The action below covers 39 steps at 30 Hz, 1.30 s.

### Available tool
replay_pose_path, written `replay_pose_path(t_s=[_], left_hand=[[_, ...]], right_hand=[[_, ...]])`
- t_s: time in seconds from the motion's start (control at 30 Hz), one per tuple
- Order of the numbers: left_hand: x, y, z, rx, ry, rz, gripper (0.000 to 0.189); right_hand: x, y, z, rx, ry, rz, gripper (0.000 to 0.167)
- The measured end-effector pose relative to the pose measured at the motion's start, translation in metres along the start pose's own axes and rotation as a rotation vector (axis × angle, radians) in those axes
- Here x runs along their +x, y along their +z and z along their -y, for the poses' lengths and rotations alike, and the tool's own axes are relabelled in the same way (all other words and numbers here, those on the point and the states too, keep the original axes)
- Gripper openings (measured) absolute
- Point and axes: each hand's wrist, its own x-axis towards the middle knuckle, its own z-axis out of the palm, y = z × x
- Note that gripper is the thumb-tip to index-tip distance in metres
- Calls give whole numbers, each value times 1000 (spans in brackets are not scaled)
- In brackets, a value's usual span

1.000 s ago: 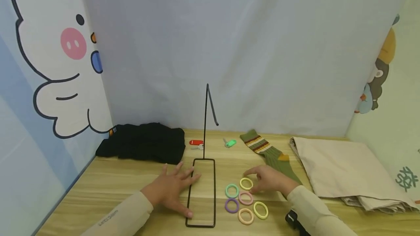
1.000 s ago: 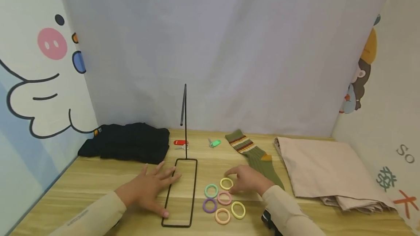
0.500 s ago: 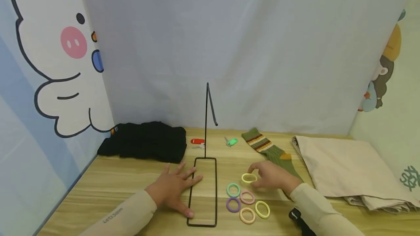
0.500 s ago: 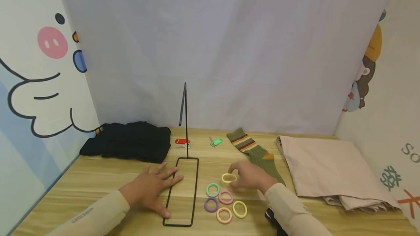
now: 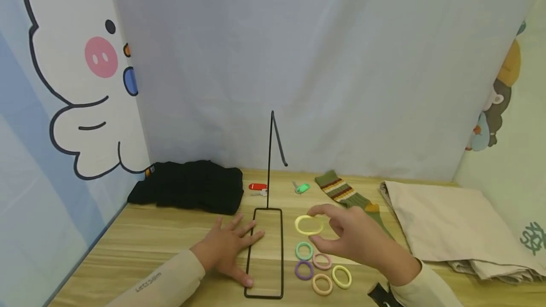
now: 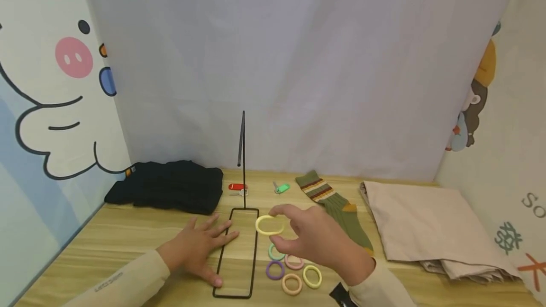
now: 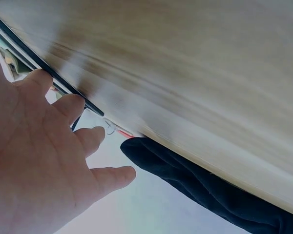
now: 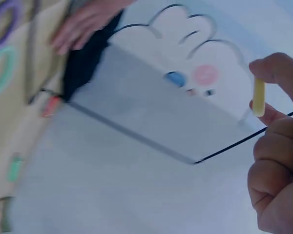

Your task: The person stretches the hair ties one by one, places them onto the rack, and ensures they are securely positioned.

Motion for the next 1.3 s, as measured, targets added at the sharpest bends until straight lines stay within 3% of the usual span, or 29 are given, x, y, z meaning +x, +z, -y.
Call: replay_pose_path(t_s=[0.1,0.2,0.27,0.37,0.5,0.63,0.8,1.1,1.2,1.3], left_hand=[[0,0,-1,-4,-3,-1,109],[-1,0,-1,-7,-7,0,109],[-1,-1,-2,-5,-7,3,108],[-1,-3,-2,-1,-7,7,108],[-1,-4,-3,-2,-20,21,108],[0,-3,-5,-4,-21,26,108],[-1,-2,-3,11,-29,24,109],[0,-1,0,3,-39,28,111],[-1,-1,-1,-4,-36,27,111],[-1,-2,-3,-7,-30,27,111]], right_hand=[[15,-12,23,-141,-235,-245,28],[33,-25,43,-276,-370,-440,29],[44,-31,50,-364,-422,-534,28],[61,-36,54,-473,-419,-570,27],[79,-32,40,-544,-307,-461,32],[78,-22,20,-534,-175,-333,52],[61,-7,6,-337,-13,-246,72],[19,28,-32,165,478,38,59],[4,40,-48,253,588,152,56],[-10,51,-60,256,634,281,55]])
